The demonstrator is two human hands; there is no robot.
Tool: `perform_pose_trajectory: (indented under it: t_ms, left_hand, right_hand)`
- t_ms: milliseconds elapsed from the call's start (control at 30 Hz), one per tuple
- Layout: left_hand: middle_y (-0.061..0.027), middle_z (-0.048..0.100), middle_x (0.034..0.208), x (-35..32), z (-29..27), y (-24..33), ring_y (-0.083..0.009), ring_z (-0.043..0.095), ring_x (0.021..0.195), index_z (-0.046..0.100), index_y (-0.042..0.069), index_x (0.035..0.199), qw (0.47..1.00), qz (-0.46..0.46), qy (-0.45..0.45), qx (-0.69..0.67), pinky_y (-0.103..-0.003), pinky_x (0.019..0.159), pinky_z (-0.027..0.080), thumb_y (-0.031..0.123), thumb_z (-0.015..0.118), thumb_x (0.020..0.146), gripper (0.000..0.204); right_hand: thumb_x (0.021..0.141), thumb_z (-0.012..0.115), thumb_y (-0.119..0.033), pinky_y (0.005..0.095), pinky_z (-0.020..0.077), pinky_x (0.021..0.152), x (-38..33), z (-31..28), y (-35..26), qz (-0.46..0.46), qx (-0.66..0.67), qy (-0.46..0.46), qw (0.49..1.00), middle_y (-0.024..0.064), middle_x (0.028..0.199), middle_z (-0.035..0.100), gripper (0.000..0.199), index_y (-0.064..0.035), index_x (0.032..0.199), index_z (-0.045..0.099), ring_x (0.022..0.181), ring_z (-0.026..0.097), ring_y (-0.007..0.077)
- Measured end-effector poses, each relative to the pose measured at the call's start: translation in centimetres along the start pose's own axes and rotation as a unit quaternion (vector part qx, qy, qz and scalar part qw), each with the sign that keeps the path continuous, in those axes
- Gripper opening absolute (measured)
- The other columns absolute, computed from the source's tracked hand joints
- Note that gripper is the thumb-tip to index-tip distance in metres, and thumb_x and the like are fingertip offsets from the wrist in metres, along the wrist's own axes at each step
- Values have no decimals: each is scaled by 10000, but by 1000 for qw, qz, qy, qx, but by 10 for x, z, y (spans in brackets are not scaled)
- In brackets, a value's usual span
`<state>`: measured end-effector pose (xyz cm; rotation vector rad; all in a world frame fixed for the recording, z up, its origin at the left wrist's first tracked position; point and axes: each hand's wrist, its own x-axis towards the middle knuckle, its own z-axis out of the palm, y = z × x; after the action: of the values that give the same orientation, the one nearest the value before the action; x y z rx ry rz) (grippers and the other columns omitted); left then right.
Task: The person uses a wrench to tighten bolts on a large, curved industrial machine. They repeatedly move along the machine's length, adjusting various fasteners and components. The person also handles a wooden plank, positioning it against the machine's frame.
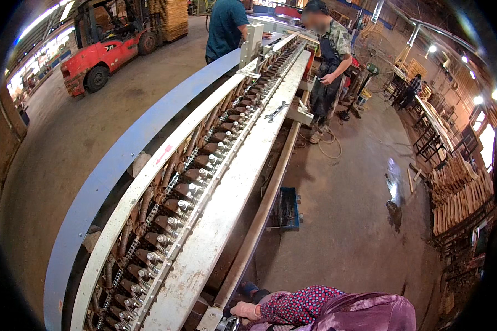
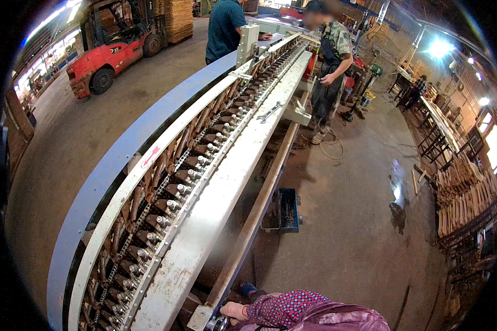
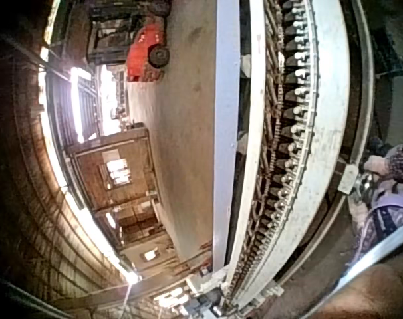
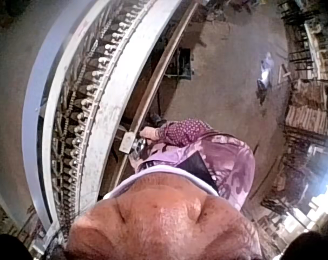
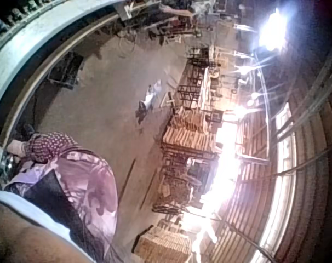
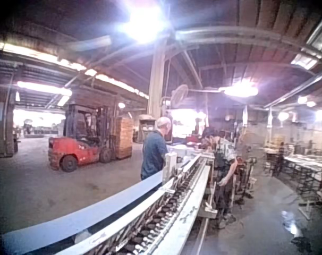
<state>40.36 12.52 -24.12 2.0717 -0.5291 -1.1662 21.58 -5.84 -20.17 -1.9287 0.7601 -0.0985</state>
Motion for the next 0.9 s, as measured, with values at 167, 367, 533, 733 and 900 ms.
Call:
perform_pose_trajectory:
  t_ms: [167, 367, 533, 733, 900]
  left_hand:
    - [-137, 567, 1217, -2, 4, 27, -263, 564, 1091, 482, 62, 1340, 997, 26, -2, 73, -370, 919, 481, -40, 553, 747, 606]
    - [-130, 583, 1182, -2, 7, 45, -261, 575, 1072, 508, 62, 1307, 991, 47, -4, 123, -368, 908, 486, -11, 557, 756, 558]
    - [-125, 597, 1153, -4, 9, 51, -260, 584, 1055, 529, 61, 1279, 987, 58, 0, 149, -367, 899, 490, 13, 561, 763, 519]
    - [-119, 613, 1118, -6, 9, 54, -258, 595, 1036, 555, 60, 1245, 983, 72, -2, 169, -366, 888, 495, 42, 566, 772, 474]
    - [-113, 627, 1089, -10, 5, 52, -256, 604, 1020, 576, 59, 1217, 980, 84, -1, 179, -365, 879, 500, 66, 569, 779, 438]
  right_hand:
    - [690, 686, -115, 472, 500, 696, 0, -3, 0, -13, -1, -17, 1000, 251, 820, 608, 261, -31, 911, 575, 868, 617, 455]
    - [672, 717, -126, 483, 504, 729, 3, 5, 10, 19, 16, -56, 998, 249, 839, 617, 303, -25, 925, 585, 886, 615, 454]
    - [647, 739, -164, 478, 507, 709, -1, -13, -7, -12, -3, -36, 999, 240, 801, 612, 335, -30, 909, 579, 858, 616, 457]
    - [674, 711, -168, 466, 503, 685, 3, 19, 20, 11, 12, -20, 1000, 235, 780, 611, 303, -33, 912, 580, 821, 622, 448]
    - [748, 639, -133, 451, 512, 691, -1, 8, 1, 90, 84, -3, 992, 241, 779, 610, 217, -31, 931, 583, 811, 623, 442]
